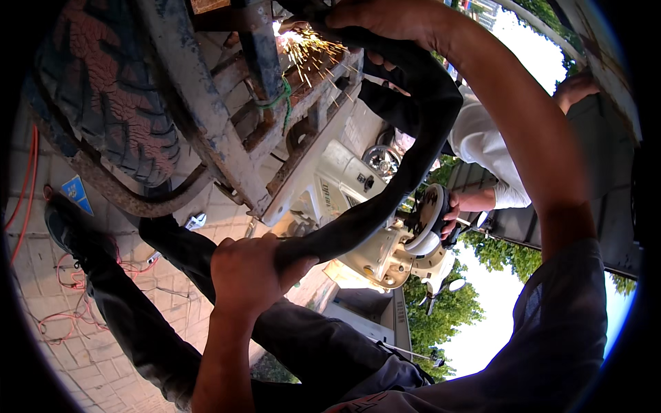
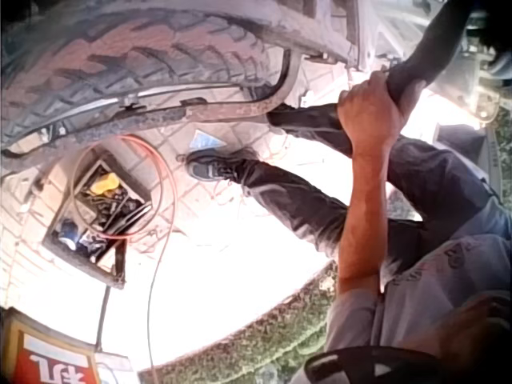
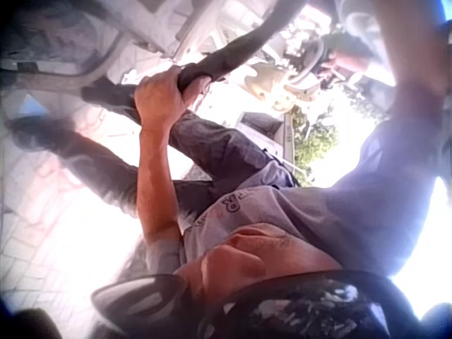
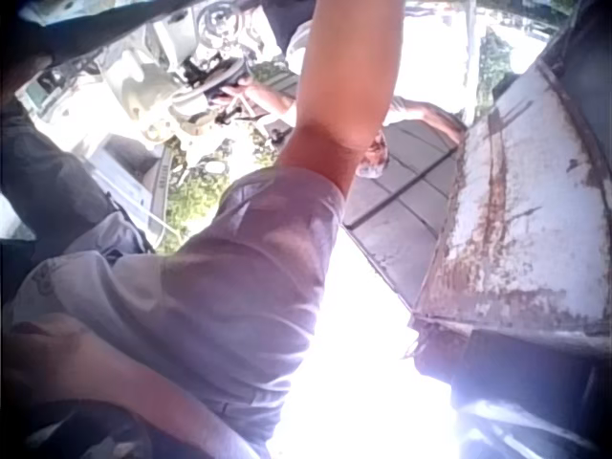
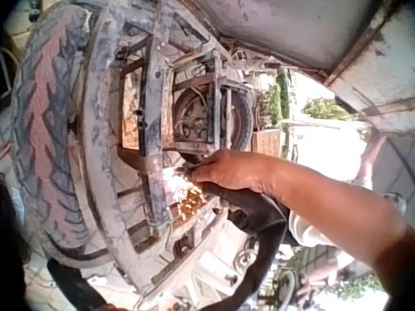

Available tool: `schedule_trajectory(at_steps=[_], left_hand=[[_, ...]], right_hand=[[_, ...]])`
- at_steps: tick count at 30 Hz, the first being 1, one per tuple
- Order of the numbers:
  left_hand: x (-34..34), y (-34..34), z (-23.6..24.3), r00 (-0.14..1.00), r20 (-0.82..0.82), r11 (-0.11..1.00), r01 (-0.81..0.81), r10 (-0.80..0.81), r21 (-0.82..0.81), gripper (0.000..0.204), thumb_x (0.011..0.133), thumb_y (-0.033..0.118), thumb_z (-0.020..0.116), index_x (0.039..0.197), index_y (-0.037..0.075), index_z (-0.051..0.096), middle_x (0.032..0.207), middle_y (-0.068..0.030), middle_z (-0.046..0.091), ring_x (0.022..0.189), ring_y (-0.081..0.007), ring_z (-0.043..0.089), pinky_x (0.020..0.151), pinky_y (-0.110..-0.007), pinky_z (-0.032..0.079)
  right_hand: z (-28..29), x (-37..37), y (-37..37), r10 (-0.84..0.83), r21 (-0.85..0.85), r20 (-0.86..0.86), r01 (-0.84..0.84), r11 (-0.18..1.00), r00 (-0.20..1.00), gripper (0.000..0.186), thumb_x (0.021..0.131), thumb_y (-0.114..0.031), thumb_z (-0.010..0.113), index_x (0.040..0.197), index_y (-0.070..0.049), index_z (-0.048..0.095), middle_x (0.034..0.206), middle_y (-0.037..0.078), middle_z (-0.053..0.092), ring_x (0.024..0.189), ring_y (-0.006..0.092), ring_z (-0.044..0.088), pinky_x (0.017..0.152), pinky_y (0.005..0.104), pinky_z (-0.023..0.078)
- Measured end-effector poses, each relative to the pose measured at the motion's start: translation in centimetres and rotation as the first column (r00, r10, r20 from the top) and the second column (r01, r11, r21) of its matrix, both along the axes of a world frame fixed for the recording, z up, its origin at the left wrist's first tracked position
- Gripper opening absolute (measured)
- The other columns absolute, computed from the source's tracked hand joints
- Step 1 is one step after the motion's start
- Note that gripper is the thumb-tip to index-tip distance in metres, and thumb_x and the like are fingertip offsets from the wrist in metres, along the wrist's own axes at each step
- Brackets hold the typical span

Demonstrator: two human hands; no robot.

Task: The person welds a metal frame using a handheld welding torch, producing bright sparks. They repeatedly reposition the frame and adjust their grip to access different joints while working outdoors on a paved surface.

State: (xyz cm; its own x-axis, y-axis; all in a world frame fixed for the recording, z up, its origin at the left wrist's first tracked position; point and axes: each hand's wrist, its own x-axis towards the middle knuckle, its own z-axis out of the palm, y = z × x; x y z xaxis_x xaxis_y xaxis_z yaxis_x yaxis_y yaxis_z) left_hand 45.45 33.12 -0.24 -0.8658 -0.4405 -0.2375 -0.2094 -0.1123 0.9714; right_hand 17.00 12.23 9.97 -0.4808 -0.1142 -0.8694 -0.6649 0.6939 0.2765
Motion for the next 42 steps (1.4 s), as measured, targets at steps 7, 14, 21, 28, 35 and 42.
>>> schedule_trajectory(at_steps=[7, 14, 21, 28, 35, 42], left_hand=[[-0.1, 0.2, -0.2, 1.000, -0.013, 1.000, -0.011, 0.012, 0.019, 0.049, 0.074, 0.058, 0.074, 0.071, 0.011, 0.062, 0.057, -0.0086, 0.059, 0.054, -0.0306, 0.061, 0.055, -0.042, 0.046], [-0.1, 0.1, -0.1, 1.000, 0.007, 1.000, 0.022, -0.022, 0.007, 0.050, 0.075, 0.059, 0.073, 0.071, 0.010, 0.062, 0.057, -0.0082, 0.059, 0.054, -0.0306, 0.061, 0.055, -0.041, 0.046], [-0.1, 0.4, -0.2, 1.000, 0.013, 1.000, 0.017, -0.018, 0.015, 0.049, 0.075, 0.059, 0.073, 0.072, 0.011, 0.063, 0.059, -0.0081, 0.060, 0.056, -0.0305, 0.062, 0.056, -0.041, 0.046], [0.0, 0.4, -0.2, 1.000, 0.009, 1.000, 0.026, -0.027, 0.016, 0.048, 0.074, 0.058, 0.074, 0.072, 0.011, 0.065, 0.059, -0.0075, 0.060, 0.056, -0.0297, 0.062, 0.057, -0.041, 0.046], [0.0, 0.4, -0.1, 1.000, 0.007, 0.999, 0.030, -0.030, -0.011, 0.047, 0.074, 0.058, 0.074, 0.071, 0.012, 0.065, 0.058, -0.0070, 0.060, 0.055, -0.0296, 0.061, 0.057, -0.041, 0.046], [-0.1, 0.3, 0.0, 0.999, 0.009, 0.999, 0.044, -0.044, 0.006, 0.047, 0.073, 0.058, 0.075, 0.070, 0.012, 0.064, 0.058, -0.0074, 0.060, 0.055, -0.0305, 0.061, 0.056, -0.041, 0.046]], right_hand=[[-1.2, -0.9, 0.8, -0.010, -0.040, -0.030, 0.009, 0.999, 1.000, 0.031, 0.094, -0.029, 0.062, 0.109, -0.003, 0.072, 0.082, 0.007, 0.065, 0.066, 0.0174, 0.059, 0.059, 0.0338, 0.050], [-0.7, -0.2, 0.5, 0.202, 0.008, -0.002, -0.202, 0.979, 0.979, 0.034, 0.094, -0.032, 0.060, 0.110, -0.005, 0.072, 0.082, 0.008, 0.067, 0.071, 0.0186, 0.060, 0.068, 0.0363, 0.050], [-0.5, 0.8, 0.0, 0.271, 0.051, 0.003, -0.271, 0.961, 0.963, 0.039, 0.093, -0.038, 0.058, 0.111, -0.006, 0.071, 0.090, 0.012, 0.069, 0.079, 0.0217, 0.062, 0.075, 0.0373, 0.050], [-0.5, 0.4, 0.3, 0.366, 0.038, -0.012, -0.365, 0.930, 0.931, 0.042, 0.092, -0.041, 0.058, 0.112, -0.007, 0.071, 0.090, 0.012, 0.069, 0.081, 0.0240, 0.062, 0.079, 0.0381, 0.049], [0.6, 0.6, 0.2, 0.223, -0.017, -0.065, -0.224, 0.974, 0.973, 0.040, 0.092, -0.038, 0.059, 0.112, -0.005, 0.071, 0.089, 0.011, 0.069, 0.078, 0.0218, 0.062, 0.074, 0.0368, 0.050], [0.5, 0.6, 0.7, 0.167, 0.007, -0.022, -0.167, 0.986, 0.986, 0.038, 0.092, -0.035, 0.059, 0.109, -0.004, 0.071, 0.084, 0.011, 0.067, 0.072, 0.0212, 0.061, 0.069, 0.0375, 0.051]])
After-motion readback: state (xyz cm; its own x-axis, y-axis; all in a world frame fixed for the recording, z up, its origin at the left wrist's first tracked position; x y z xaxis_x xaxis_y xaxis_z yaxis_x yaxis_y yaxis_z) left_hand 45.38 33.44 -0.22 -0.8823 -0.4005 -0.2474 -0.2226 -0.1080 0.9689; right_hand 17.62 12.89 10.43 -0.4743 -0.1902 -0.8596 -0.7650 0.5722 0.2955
